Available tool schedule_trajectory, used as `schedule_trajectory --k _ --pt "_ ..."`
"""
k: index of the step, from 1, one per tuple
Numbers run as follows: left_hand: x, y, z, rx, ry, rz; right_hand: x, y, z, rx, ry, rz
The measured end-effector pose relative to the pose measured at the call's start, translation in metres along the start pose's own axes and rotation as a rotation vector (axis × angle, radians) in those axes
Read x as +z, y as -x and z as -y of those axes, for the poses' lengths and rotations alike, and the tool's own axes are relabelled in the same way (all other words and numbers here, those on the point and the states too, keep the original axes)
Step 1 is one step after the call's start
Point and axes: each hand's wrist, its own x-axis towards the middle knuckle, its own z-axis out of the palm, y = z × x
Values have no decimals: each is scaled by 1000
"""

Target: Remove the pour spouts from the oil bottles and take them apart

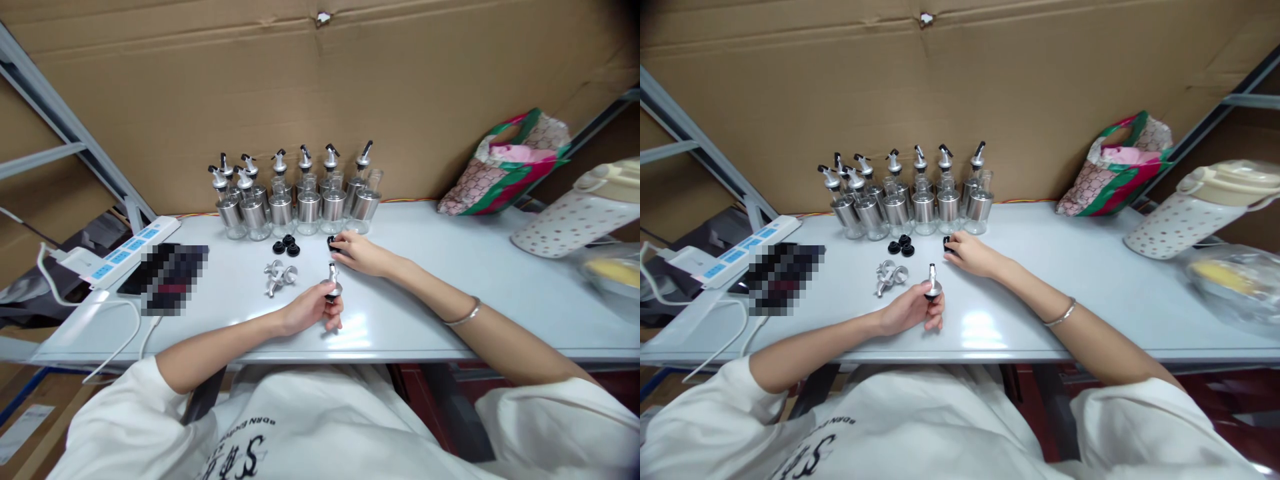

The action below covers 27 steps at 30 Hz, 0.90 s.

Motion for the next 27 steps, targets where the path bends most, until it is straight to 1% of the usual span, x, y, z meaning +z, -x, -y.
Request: schedule_trajectory --k 7,13,15,18,20,21,23,27 --pt "-1 0 1 26 11 32 -1 7 -12 32 14 -26" --pt "-1 1 1 31 10 37 -1 4 -1 87 103 -24" --pt "-1 0 1 19 6 32 -4 3 1 82 69 -68" --pt "-3 0 1 11 18 36 -12 6 -2 108 8 -201" --pt "-4 -1 1 7 35 46 -18 8 -6 129 -9 -239" --pt "-4 -1 2 3 41 46 -20 9 -8 128 -13 -230" --pt "-5 -1 2 -6 45 38 -21 11 -10 102 -2 -170" --pt "-5 -1 2 1 44 38 -15 11 -9 60 74 -39"
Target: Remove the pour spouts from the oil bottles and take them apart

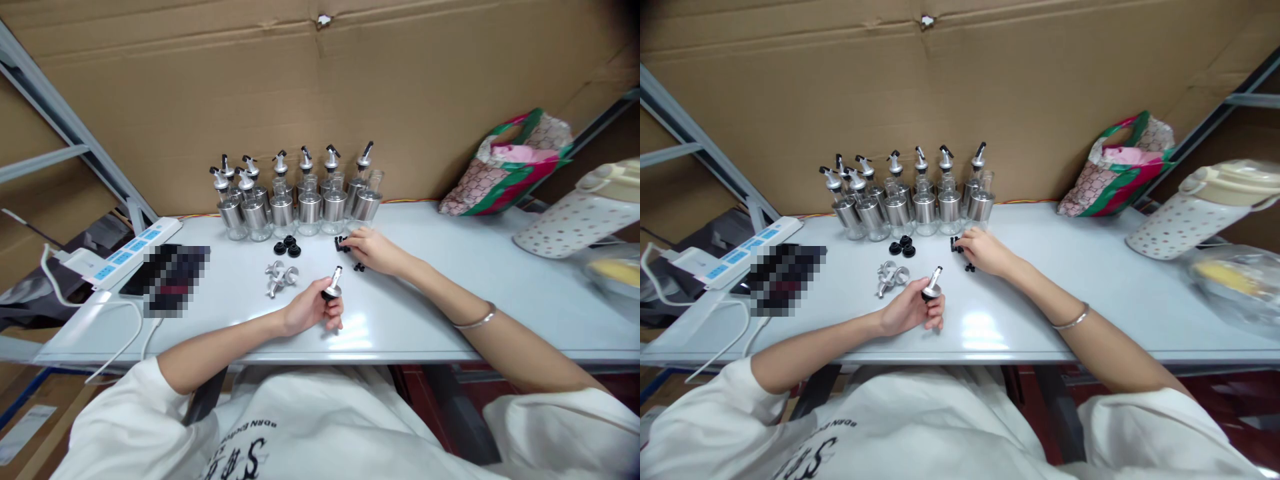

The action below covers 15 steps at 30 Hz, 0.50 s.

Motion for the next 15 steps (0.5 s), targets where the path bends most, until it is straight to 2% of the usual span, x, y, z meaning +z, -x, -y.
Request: schedule_trajectory --k 3,7,11,15 --pt "1 0 0 4 0 2 8 0 2 14 21 33" --pt "2 0 -2 -20 -19 -26 13 -2 0 -9 -49 8" --pt "1 1 -2 -13 6 -13 5 -4 0 -25 -153 -88" --pt "-1 1 -2 -3 46 -4 -7 -2 0 8 -118 -148"
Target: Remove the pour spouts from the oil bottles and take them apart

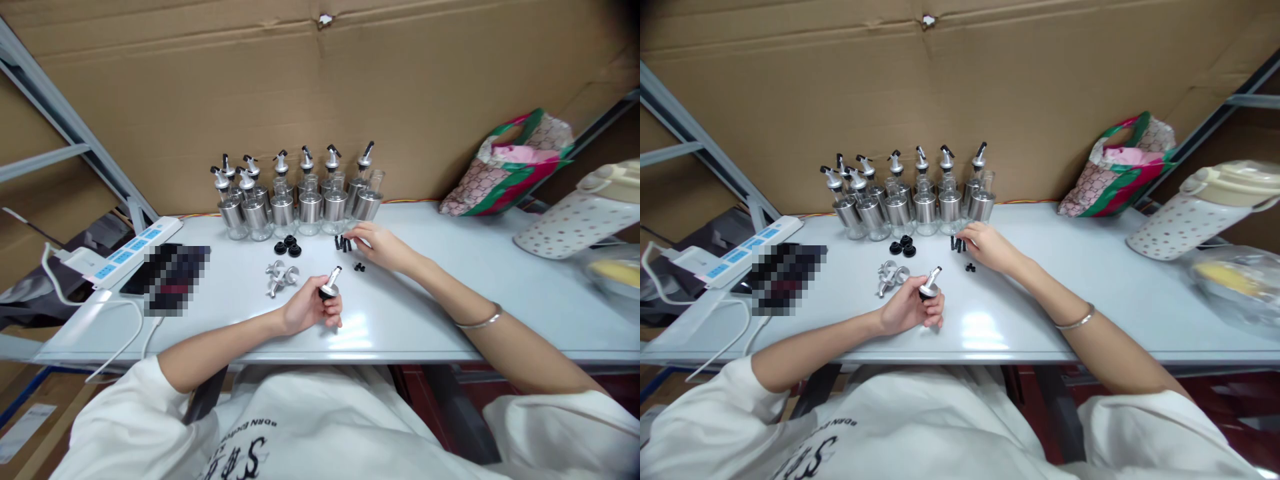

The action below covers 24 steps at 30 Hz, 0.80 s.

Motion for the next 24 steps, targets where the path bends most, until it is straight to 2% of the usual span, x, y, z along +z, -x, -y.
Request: schedule_trajectory --k 6,11,16,18,21,24 --pt "1 0 -1 -11 7 -25 -1 3 -2 20 -3 117" --pt "0 -1 -1 -9 25 -17 -2 4 -2 50 -25 99" --pt "-1 -1 -1 3 43 -10 -3 4 -2 105 -67 139" --pt "-1 -1 -1 2 55 -8 -5 3 2 95 -121 109" --pt "-1 -1 -2 -6 82 -12 -11 2 15 48 -140 1" --pt "-1 -1 -4 -15 117 -29 -17 3 35 -87 -93 -62"
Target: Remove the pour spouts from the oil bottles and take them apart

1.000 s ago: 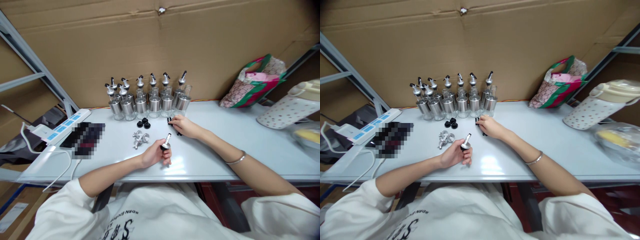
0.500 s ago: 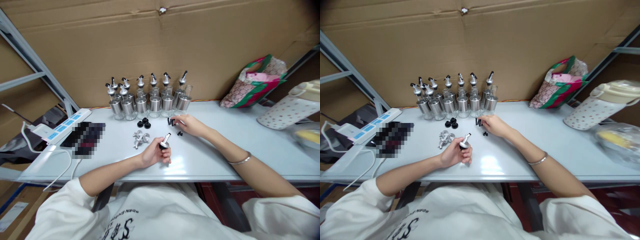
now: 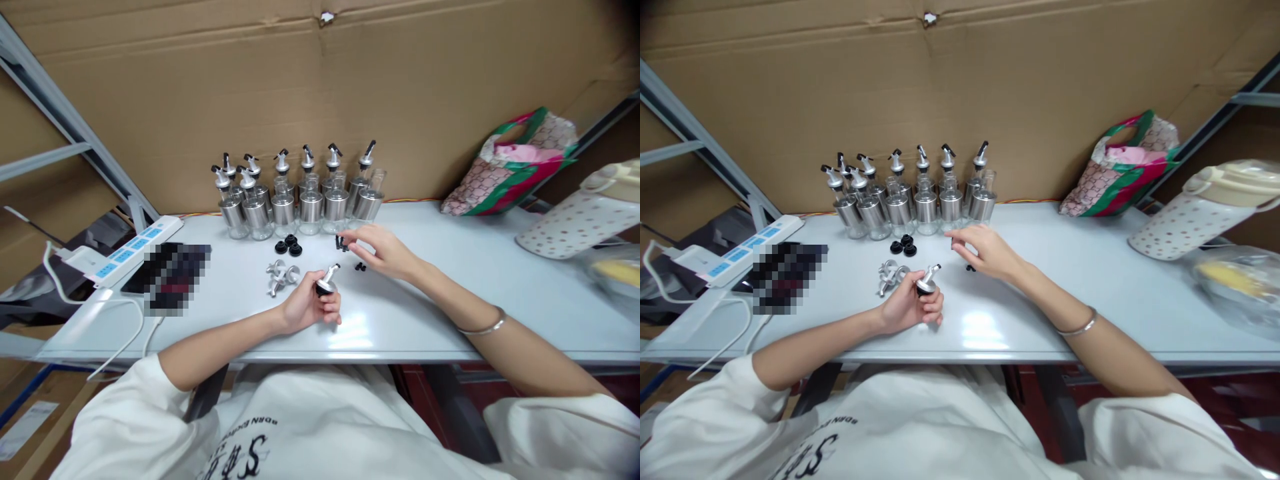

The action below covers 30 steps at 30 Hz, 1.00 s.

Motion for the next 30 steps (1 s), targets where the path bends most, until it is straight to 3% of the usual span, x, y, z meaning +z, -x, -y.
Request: schedule_trajectory --k 5,11,15,19,23,27,30 --pt "0 1 -3 -4 19 -10 4 2 29 -275 86 -8" --pt "1 2 -3 -20 -18 7 10 0 34 -394 137 -96" --pt "1 2 -2 -5 -34 6 10 -1 34 -417 152 -91" --pt "0 2 -2 43 -7 -31 9 0 40 -312 -30 -73" --pt "0 3 -3 55 26 -49 4 0 41 -21 -289 -29" --pt "1 4 -5 29 6 5 0 -1 26 277 -573 -97" --pt "1 4 -5 22 11 2 -1 -2 11 401 -716 -137"
